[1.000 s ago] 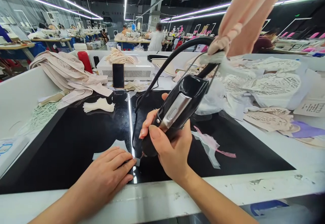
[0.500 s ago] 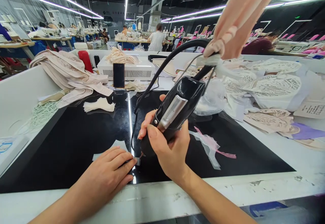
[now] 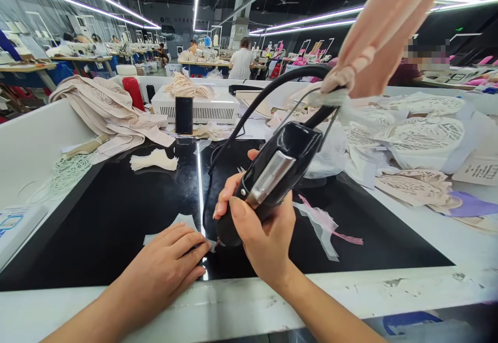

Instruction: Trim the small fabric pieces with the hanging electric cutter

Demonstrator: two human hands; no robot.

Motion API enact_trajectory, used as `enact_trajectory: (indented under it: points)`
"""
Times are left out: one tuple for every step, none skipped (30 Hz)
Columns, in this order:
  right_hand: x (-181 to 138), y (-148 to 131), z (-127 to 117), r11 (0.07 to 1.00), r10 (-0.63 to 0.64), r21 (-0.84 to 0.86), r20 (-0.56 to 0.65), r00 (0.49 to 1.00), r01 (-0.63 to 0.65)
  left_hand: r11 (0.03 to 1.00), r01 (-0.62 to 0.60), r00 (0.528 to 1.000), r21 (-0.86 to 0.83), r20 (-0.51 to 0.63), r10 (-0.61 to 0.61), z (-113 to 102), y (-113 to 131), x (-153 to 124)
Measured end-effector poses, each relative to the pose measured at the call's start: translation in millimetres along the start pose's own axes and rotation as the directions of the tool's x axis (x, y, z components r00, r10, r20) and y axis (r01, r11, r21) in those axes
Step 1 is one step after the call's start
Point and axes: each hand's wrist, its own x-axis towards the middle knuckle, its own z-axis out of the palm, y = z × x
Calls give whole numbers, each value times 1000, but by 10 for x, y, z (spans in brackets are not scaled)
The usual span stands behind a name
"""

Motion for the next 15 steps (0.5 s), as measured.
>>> enact_trajectory:
  points:
    - [3, 0, 4, 1000, 2, -9, -1, 1000, -2, 1000, 5, 1000, -11, 6, -5, -9, 3, 1]
    - [6, 0, 6, 1000, 4, -12, 2, 1000, -4, 1000, 15, 1000, -24, 15, -15, -24, 1, -3]
    - [10, -1, 3, 1000, 6, -10, 7, 1000, -6, 999, 29, 999, -37, 24, -28, -44, -8, -12]
    - [15, -1, -4, 1000, 9, -1, 10, 1000, -9, 998, 51, 998, -48, 36, -50, -70, -28, -31]
    - [19, -1, -18, 1000, 11, 9, 10, 1000, -11, 995, 79, 996, -56, 45, -77, -101, -60, -59]
    - [25, 1, -37, 1000, 7, 20, 7, 1000, -8, 992, 112, 993, -62, 50, -109, -135, -104, -99]
    - [31, 4, -60, 1000, 3, 28, 4, 1000, -3, 987, 148, 988, -69, 53, -144, -173, -157, -151]
    - [40, 9, -85, 999, -2, 33, 2, 1000, 2, 979, 189, 981, -76, 54, -185, -210, -216, -212]
    - [50, 13, -111, 999, -10, 34, 0, 1000, 10, 968, 234, 972, -86, 54, -230, -247, -276, -279]
    - [63, 18, -134, 999, -12, 31, -6, 1000, 13, 955, 279, 960, -96, 55, -275, -280, -332, -349]
    - [79, 21, -152, 1000, -14, 25, -12, 1000, 15, 941, 322, 947, -107, 57, -317, -308, -379, -416]
    - [95, 24, -163, 1000, -19, 20, -17, 1000, 19, 924, 362, 932, -120, 61, -357, -330, -414, -476]
    - [113, 26, -165, 1000, -27, 14, -19, 999, 28, 907, 400, 917, -135, 67, -394, -345, -435, -526]
    - [130, 28, -158, 999, -42, 13, -17, 999, 42, 889, 433, 901, -152, 79, -426, -353, -443, -562]
    - [144, 30, -139, 998, -56, 17, -11, 998, 57, 871, 462, 887, -170, 93, -452, -355, -439, -585]
